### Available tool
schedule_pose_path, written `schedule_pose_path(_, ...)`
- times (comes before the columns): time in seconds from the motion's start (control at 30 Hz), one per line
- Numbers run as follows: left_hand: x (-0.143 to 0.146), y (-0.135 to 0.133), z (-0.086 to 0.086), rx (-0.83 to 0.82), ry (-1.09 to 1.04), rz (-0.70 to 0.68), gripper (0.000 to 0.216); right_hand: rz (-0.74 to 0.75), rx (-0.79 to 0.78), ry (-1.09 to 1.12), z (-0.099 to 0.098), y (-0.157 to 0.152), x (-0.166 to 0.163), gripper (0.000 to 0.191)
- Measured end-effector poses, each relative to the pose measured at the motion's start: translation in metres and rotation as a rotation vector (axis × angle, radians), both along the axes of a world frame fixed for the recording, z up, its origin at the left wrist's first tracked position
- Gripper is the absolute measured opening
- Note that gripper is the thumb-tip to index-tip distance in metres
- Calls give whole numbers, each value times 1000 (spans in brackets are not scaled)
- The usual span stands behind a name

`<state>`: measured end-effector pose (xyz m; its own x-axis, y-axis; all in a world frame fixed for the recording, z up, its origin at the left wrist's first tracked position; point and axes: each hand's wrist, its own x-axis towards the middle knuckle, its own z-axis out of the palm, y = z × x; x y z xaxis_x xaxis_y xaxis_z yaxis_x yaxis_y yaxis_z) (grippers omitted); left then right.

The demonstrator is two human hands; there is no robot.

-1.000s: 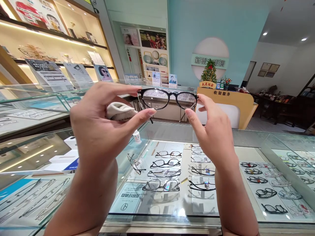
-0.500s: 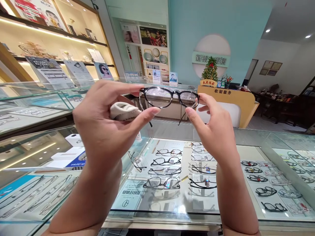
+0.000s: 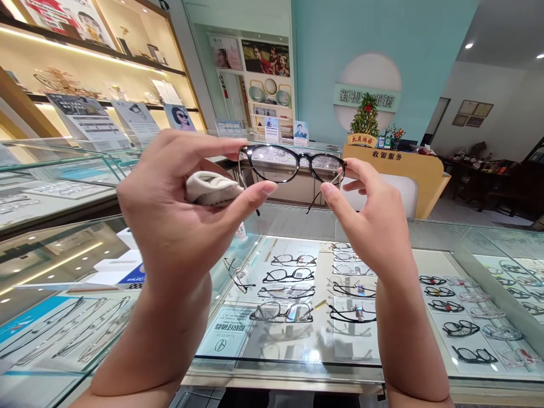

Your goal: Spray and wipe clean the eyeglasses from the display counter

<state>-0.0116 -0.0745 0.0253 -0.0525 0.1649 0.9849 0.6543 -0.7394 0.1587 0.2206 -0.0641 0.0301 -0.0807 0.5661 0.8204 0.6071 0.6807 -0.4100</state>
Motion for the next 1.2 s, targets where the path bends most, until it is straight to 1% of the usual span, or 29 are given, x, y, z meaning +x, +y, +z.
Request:
schedule_pose_path(0.13, -1, -2, 0, -16, 0, -20, 39, 4, -14, 11, 0, 0, 0, 47)
schedule_pose_path(0.23, -3, 2, 0, -33, -26, -43, 38, 18, 43, 27, -1, 5, 0, 45)
schedule_pose_path(0.33, -7, 15, -3, -65, -58, -111, 42, 7, 154, 66, -2, 11, -3, 44)
schedule_pose_path(0.47, -12, 41, -10, -147, -93, -225, 52, -52, 289, 110, -4, 16, -11, 43)
schedule_pose_path(0.6, -9, 54, -16, -206, -123, -287, 53, -81, 353, 129, -6, 17, -16, 44)
schedule_pose_path(0.7, -5, 57, -19, -180, -140, -306, 56, -79, 384, 121, -8, 17, -19, 46)
schedule_pose_path(0.9, -2, 69, -24, -70, -159, -287, 69, -120, 493, 58, -15, 22, -25, 54)
schedule_pose_path(1.03, 0, 75, -27, -23, -185, -282, 68, -106, 503, 17, -18, 27, -26, 59)
schedule_pose_path(1.2, 2, 79, -32, 57, -189, -252, 66, -114, 520, 44, -19, 30, -28, 57)
